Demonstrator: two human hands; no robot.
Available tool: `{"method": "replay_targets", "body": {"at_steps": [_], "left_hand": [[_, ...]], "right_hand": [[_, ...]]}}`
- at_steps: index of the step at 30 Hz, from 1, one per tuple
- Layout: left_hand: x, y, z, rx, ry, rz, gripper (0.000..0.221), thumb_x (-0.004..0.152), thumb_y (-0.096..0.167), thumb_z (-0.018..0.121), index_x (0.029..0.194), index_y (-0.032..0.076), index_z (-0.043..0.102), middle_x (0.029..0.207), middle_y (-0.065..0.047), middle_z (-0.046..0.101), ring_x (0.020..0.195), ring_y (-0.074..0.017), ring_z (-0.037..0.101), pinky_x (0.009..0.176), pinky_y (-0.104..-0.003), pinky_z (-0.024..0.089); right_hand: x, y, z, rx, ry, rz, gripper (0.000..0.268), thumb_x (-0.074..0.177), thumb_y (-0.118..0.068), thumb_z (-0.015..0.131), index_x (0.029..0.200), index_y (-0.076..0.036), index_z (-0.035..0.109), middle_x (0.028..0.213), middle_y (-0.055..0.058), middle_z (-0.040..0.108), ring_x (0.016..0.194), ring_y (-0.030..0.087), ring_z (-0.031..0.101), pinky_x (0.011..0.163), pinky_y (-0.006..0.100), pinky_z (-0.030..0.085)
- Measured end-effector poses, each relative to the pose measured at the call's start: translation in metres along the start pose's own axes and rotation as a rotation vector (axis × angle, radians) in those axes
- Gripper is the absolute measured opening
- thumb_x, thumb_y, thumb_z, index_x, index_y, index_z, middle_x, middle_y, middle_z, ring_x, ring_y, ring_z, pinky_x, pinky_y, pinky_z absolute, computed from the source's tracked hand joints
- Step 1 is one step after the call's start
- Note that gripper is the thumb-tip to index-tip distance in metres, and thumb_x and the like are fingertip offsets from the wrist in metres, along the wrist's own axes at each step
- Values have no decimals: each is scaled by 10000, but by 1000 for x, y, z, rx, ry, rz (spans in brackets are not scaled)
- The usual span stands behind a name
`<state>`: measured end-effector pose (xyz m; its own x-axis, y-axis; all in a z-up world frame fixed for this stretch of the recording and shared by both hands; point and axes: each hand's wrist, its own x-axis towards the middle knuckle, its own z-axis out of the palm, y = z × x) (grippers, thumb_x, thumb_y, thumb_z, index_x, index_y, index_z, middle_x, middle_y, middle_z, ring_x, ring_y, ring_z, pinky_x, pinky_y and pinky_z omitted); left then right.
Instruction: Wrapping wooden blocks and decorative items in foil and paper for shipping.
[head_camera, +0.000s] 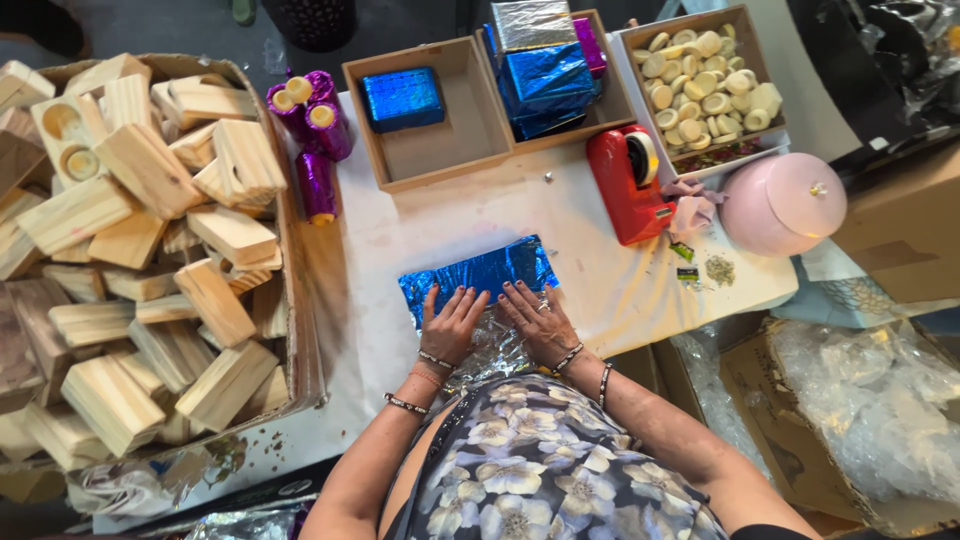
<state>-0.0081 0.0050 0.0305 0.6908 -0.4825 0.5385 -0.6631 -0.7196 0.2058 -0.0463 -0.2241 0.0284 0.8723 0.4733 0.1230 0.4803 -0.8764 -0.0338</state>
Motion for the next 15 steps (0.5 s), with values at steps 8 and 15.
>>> {"method": "replay_targets", "body": {"at_steps": [8,15], "left_hand": [[-7,-2,12,-27,-74,12,591,716,361,785,1264,160,699,1321,-108,681,1262,-253,622,1168,-581,284],[-2,2,4,-34,-137,-13,780,520,393,859,1244,147,705,1305,-109,685,1240,-255,627,1130,-573,317]], "right_hand": [[-3,17,-8,108,72,74,560,905,-214,652,1446,-130,534,1577,121,442,1478,300,382,1178,573,286],[-38,105,-2,131,392,588,217,911,-193,690,1106,-109,733,1237,130,696,1251,352,599,1104,467,453]]}}
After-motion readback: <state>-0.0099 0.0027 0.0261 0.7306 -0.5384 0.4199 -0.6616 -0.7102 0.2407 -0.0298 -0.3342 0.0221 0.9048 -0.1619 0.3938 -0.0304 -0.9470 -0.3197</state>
